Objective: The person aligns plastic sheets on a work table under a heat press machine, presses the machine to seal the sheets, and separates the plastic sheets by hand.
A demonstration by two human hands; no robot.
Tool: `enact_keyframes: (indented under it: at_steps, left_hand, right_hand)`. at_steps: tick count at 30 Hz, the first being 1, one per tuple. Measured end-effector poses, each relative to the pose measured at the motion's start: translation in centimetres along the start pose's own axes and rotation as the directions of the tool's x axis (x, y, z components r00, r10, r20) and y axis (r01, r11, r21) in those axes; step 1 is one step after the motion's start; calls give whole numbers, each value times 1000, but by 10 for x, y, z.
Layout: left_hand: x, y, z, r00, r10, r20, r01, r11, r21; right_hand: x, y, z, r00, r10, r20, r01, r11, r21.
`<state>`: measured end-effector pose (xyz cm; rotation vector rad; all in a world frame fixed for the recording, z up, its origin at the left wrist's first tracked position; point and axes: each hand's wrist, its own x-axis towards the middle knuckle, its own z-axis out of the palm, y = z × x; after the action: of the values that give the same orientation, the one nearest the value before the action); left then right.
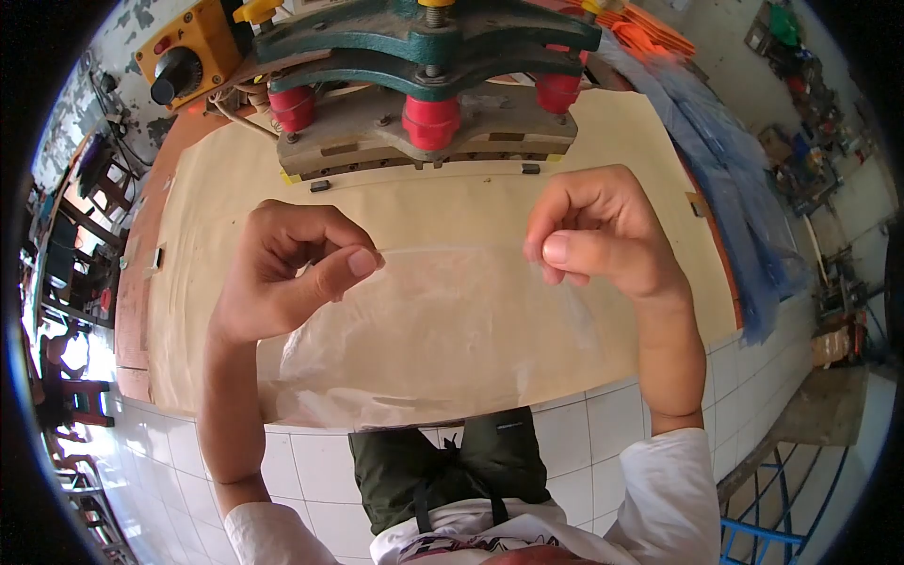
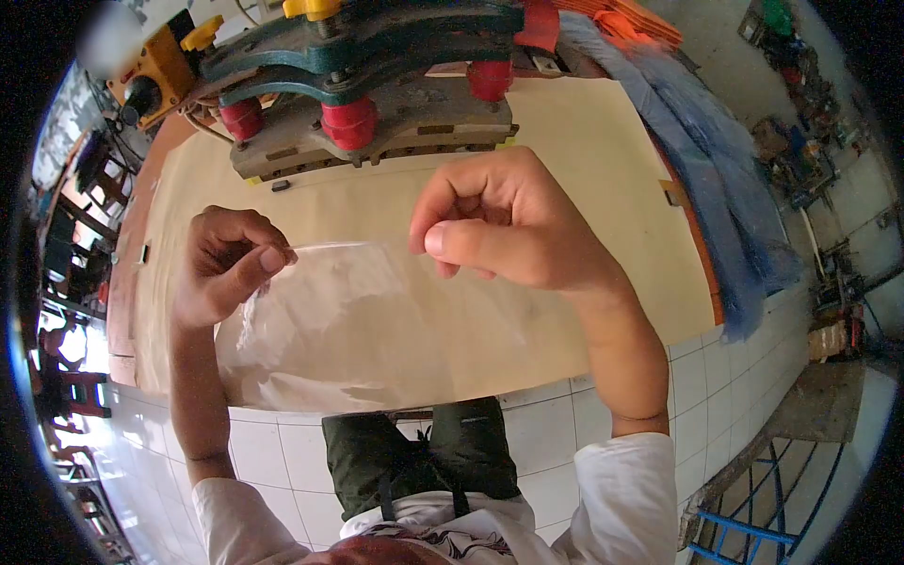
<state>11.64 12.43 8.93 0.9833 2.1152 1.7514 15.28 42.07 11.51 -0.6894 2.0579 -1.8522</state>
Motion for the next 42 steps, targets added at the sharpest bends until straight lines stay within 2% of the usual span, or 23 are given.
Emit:
enact_keyframes:
  at_steps: [2,4,11,19,23,26,28,29,31,32,34,38,40,41,42]
  left_hand:
    - [0,1,1,1000,-7,1,7,1000,3]
    - [0,1,1,1000,-21,-3,21,1000,2]
    - [0,1,1,1000,10,-5,-10,1000,10]
    - [-3,4,5,999,53,-8,-53,999,9]
    - [-3,4,6,997,76,6,-77,996,43]
    - [-3,5,5,996,85,-7,-84,995,60]
    - [-3,5,5,1000,15,-7,-14,996,83]
    - [-3,4,5,1000,14,-9,-14,996,83]
    - [-1,2,8,998,61,-24,-58,993,99]
    - [-1,2,9,998,59,-26,-57,994,98]
    - [0,1,9,999,29,-13,-27,993,112]
    - [0,-5,9,999,46,-10,-45,993,105]
    - [1,-4,10,999,32,-21,-29,994,103]
    - [1,-3,11,999,31,-22,-28,994,103]
    - [2,-2,11,1000,0,-2,1,990,144]
  right_hand:
    - [0,2,0,999,37,1,-37,999,2]
    - [2,5,3,998,-65,-3,66,997,28]
    - [1,3,3,998,-64,-8,64,998,24]
    - [4,6,9,992,-122,-37,118,987,-107]
    - [6,10,15,990,-138,20,139,967,-213]
    - [7,10,20,991,-125,-52,114,976,-185]
    - [6,2,17,995,53,-83,-75,955,-286]
    - [7,3,18,995,53,-81,-75,955,-286]
    - [7,8,21,990,-113,-86,69,911,-406]
    - [8,9,22,990,-112,-84,68,912,-405]
    - [10,11,25,960,-277,-48,213,827,-520]
    - [8,10,24,978,-175,-115,102,877,-470]
    - [9,8,21,985,-135,-103,57,834,-549]
    - [9,10,22,986,-135,-102,57,834,-548]
    - [10,15,26,958,-260,-123,119,748,-653]
